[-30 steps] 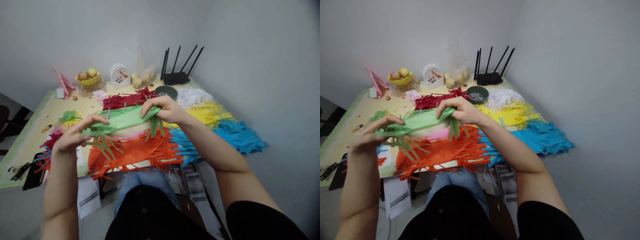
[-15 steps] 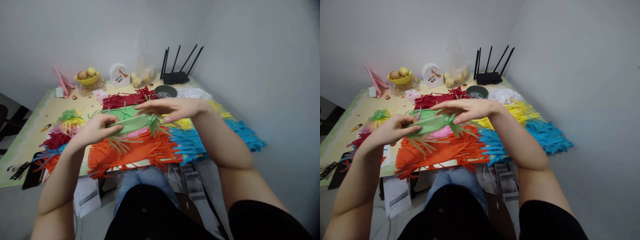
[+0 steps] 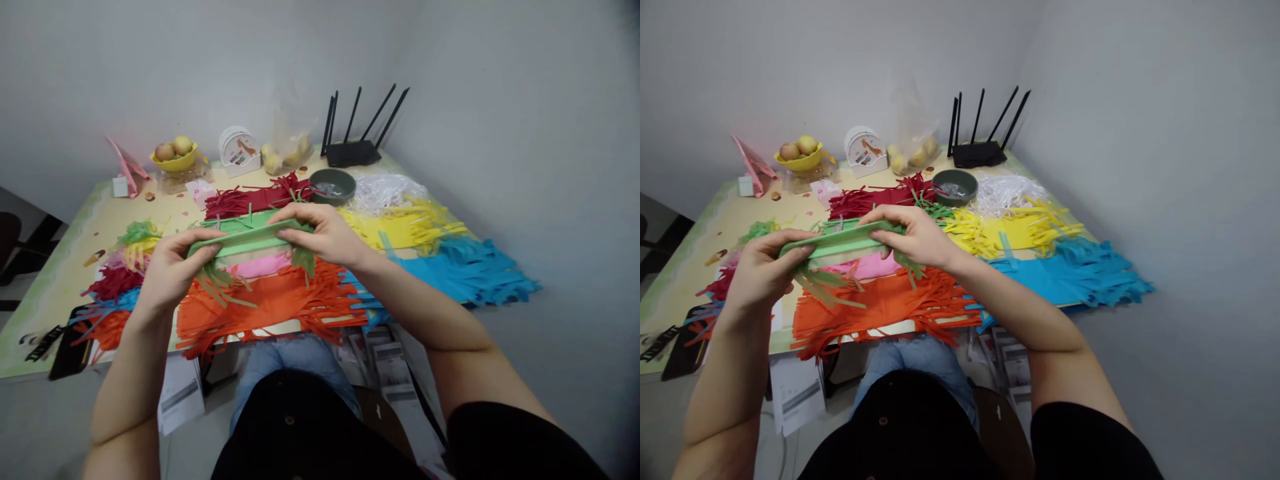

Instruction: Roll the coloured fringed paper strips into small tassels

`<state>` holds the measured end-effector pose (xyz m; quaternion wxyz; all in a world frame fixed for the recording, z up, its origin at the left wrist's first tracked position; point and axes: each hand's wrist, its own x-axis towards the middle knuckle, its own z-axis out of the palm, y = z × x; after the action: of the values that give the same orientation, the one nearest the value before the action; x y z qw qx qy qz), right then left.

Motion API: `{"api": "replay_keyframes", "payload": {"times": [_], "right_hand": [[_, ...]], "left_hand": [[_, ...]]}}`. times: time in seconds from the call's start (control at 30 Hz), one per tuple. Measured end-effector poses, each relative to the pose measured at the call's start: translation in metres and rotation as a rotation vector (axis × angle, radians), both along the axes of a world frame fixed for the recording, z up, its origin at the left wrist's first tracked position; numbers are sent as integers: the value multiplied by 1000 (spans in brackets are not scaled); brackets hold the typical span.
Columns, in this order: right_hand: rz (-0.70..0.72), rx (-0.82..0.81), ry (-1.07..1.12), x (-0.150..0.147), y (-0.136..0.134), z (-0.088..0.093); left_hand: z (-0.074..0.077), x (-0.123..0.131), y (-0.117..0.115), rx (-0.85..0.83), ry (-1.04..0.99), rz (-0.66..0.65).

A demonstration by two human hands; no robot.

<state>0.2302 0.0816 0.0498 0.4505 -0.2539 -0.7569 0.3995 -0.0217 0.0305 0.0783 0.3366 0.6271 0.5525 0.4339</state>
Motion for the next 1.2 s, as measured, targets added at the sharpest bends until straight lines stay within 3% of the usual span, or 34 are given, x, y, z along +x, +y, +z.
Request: {"api": "replay_keyframes", "payload": {"times": [0.2,0.37,0.6,0.77,0.97,1.07,1.2], "right_hand": [[73,-50,136,-1,0,-6],[202,12,118,4,2,-2],[184,216,-41,10,4,5],[-8,286,-138,1,-4,5],[-170,302,-228,-1,-14,8],[-155,163,-186,0,-16,12],[-25,-62,38,-2,-17,11]], "left_hand": [[-6,-5,-2,60,-170,-54],[-3,-13,-6,123,-76,-137],[4,-10,-10,306,192,-236],[0,4,-10,372,282,-79],[0,6,-6,315,402,-172],[-1,4,-7,224,274,-185],[-9,4,-12,42,-102,-113]]}}
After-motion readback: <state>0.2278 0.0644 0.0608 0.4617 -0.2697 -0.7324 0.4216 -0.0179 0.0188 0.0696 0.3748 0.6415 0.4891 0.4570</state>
